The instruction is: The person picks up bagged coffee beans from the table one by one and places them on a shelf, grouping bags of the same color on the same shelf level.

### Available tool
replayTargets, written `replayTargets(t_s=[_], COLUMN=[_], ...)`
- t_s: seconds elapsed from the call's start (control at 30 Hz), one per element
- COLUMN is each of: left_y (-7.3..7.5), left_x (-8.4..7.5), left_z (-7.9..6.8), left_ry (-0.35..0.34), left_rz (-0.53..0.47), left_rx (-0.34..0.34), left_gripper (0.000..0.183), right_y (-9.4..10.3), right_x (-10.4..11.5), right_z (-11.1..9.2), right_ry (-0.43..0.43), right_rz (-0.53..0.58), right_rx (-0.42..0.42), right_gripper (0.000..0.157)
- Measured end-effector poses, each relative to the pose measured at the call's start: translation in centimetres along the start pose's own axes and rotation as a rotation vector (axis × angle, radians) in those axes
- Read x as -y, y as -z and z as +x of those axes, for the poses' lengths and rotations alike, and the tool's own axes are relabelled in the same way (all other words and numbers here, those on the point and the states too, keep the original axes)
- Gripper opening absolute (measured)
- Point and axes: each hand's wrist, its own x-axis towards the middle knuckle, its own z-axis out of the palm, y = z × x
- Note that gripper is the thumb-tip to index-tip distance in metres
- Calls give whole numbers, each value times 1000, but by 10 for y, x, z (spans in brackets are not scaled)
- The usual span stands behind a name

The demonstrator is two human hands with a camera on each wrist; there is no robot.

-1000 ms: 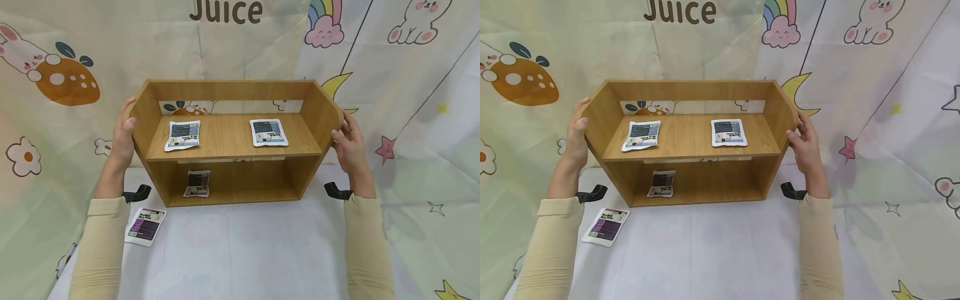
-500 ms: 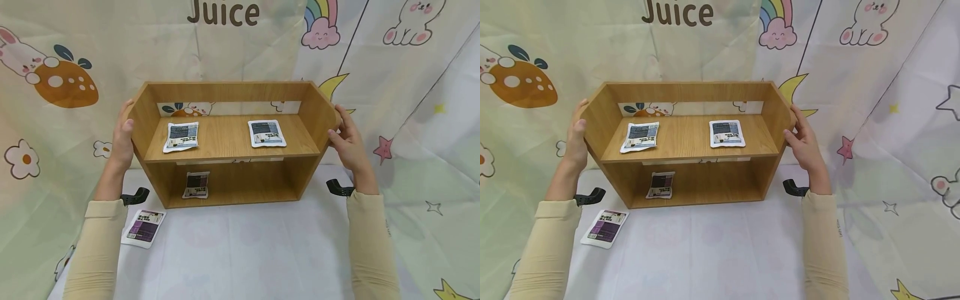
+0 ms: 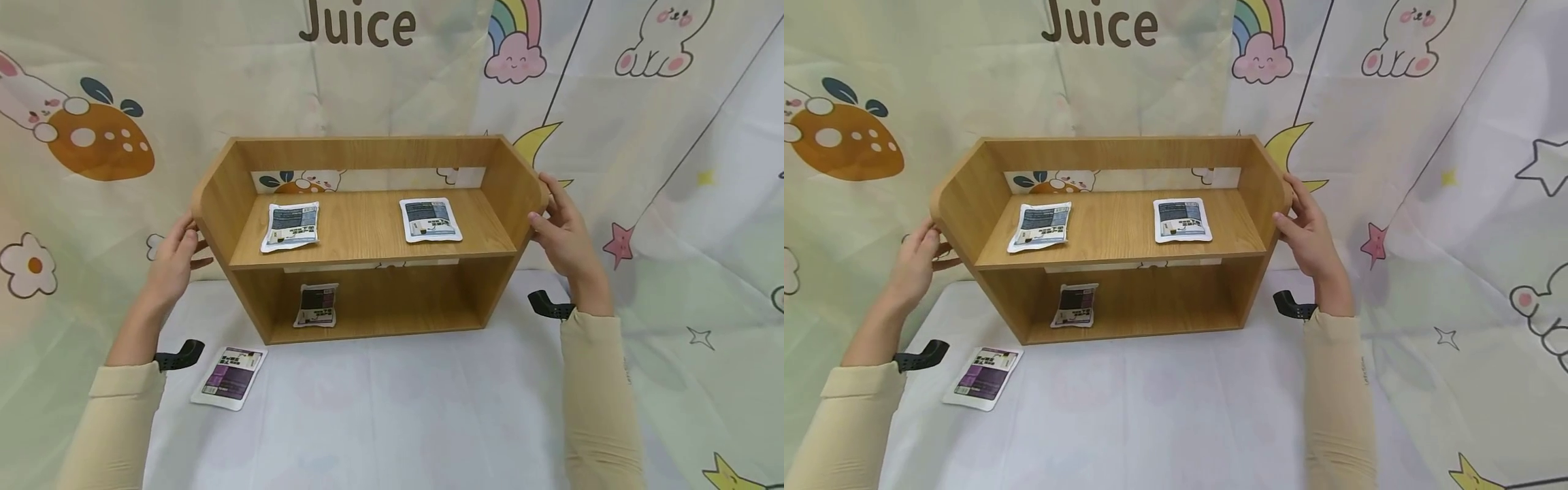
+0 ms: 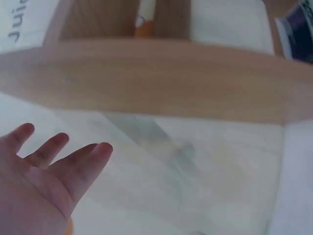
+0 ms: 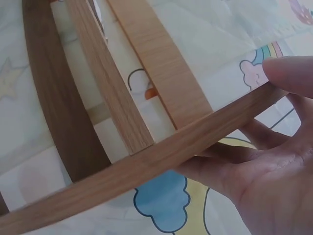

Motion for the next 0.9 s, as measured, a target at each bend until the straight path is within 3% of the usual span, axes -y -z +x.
replayTargets(t_s=[0.2,0.47,0.67,0.9], left_y=[2,-5,-12,-19], left_x=[36,87,107,123], left_z=[-24,-72,-103,-128], left_ry=[11,63,121,224], left_rz=[79,166,138,141], left_rx=[3,15,96,164], left_gripper=[50,45,46,50], right_y=[-2,-7,-6,-1], right_x=[6,7,3,1], right_z=[-3,-2,5,7], right_ry=[-30,-47,-5,48], right_rz=[44,81,106,103], right_rx=[-36,-48,-48,21], right_gripper=[63,63,61,64])
